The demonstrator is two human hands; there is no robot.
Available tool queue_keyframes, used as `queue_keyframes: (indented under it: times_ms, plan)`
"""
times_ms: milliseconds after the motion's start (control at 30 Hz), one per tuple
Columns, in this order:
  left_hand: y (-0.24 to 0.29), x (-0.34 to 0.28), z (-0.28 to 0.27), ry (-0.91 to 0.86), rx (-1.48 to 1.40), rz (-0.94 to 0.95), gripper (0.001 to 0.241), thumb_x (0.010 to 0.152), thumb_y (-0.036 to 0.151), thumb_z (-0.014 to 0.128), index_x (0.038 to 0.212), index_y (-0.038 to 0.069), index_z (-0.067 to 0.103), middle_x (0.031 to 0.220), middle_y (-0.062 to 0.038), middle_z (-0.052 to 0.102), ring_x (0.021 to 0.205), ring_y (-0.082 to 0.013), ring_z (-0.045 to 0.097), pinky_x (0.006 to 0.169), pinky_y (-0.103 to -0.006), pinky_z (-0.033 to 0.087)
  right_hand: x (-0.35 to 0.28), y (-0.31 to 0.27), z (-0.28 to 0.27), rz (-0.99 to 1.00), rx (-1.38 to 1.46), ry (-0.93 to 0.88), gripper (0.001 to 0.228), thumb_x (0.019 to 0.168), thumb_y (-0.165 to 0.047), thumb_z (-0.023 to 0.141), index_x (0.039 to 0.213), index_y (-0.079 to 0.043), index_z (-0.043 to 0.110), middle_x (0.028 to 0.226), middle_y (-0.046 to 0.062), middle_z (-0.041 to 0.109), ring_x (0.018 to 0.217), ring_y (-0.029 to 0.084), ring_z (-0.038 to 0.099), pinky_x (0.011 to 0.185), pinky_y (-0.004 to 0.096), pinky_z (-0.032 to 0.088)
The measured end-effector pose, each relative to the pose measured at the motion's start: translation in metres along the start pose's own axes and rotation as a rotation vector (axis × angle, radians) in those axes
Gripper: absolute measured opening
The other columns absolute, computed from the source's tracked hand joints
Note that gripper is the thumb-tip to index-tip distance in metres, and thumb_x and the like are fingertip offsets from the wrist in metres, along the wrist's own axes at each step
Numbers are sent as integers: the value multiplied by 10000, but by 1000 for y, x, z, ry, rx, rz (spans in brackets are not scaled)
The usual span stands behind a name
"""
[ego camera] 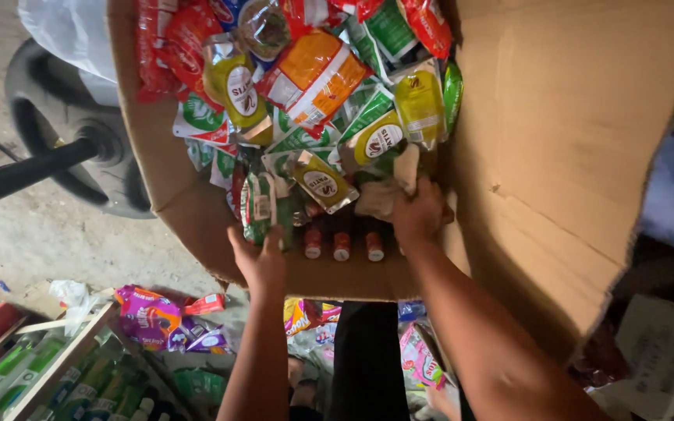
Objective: Wiping down instant noodle packets with a cloth and sorting them into a cardboard box.
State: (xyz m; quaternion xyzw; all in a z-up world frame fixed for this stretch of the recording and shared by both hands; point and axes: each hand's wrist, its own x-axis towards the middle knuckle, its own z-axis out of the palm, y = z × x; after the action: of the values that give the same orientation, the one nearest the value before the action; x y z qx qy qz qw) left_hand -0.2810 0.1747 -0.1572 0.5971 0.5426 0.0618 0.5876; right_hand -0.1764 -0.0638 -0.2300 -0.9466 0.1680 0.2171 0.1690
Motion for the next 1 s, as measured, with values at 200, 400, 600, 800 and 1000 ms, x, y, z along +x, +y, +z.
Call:
queue_keyframes:
  times_ms: [200, 400, 600, 800, 1000]
  plan:
    - [28, -44, 23, -225, -342, -223, 731, 815, -62, 618, 1472, 155, 382, 1240, 4, 611, 1029, -142, 623, 850, -267, 541, -68, -111, -139, -614, 573, -61, 289, 880, -275, 661, 1098, -88, 698, 1112, 122, 684, 1075, 332, 620, 970, 476, 469]
    - [56, -114, 23, -422, -646, -454, 587, 952, 8, 568, 1512, 13, 392, 1334, -133, 613, 1130, -235, 644, 908, -361, 563, -88, -136, -159, -944, 348, -172, 296, 781, -418, 784, 921, -162, 738, 1045, 82, 689, 1093, 285, 627, 1039, 552, 410]
    - [134, -144, 25, -451, -318, -232, 735, 856, -126, 583, 1535, 85, 395, 1403, -54, 588, 1265, -178, 584, 1035, -290, 492, -17, -107, -131, -250, 772, -79, 225, 898, -217, 821, 971, -52, 686, 945, 98, 752, 815, 189, 734, 723, 373, 598]
    - [121, -126, 38, -321, -404, -310, 722, 882, -90, 588, 1551, 114, 406, 1311, -90, 616, 1130, -208, 595, 937, -333, 499, -70, -141, -230, 212, 1571, -181, 286, 854, -193, 746, 1069, -16, 680, 1029, 125, 732, 916, 234, 729, 814, 389, 619]
    - [77, -121, 37, -521, -529, -88, 349, 1116, 45, 528, 1453, -45, 550, 1372, -154, 649, 1205, -256, 637, 991, -385, 559, -108, -161, -244, -1235, 363, 5, 148, 805, -256, 760, 939, -237, 702, 1204, 139, 709, 1297, 411, 445, 1018, 558, 359]
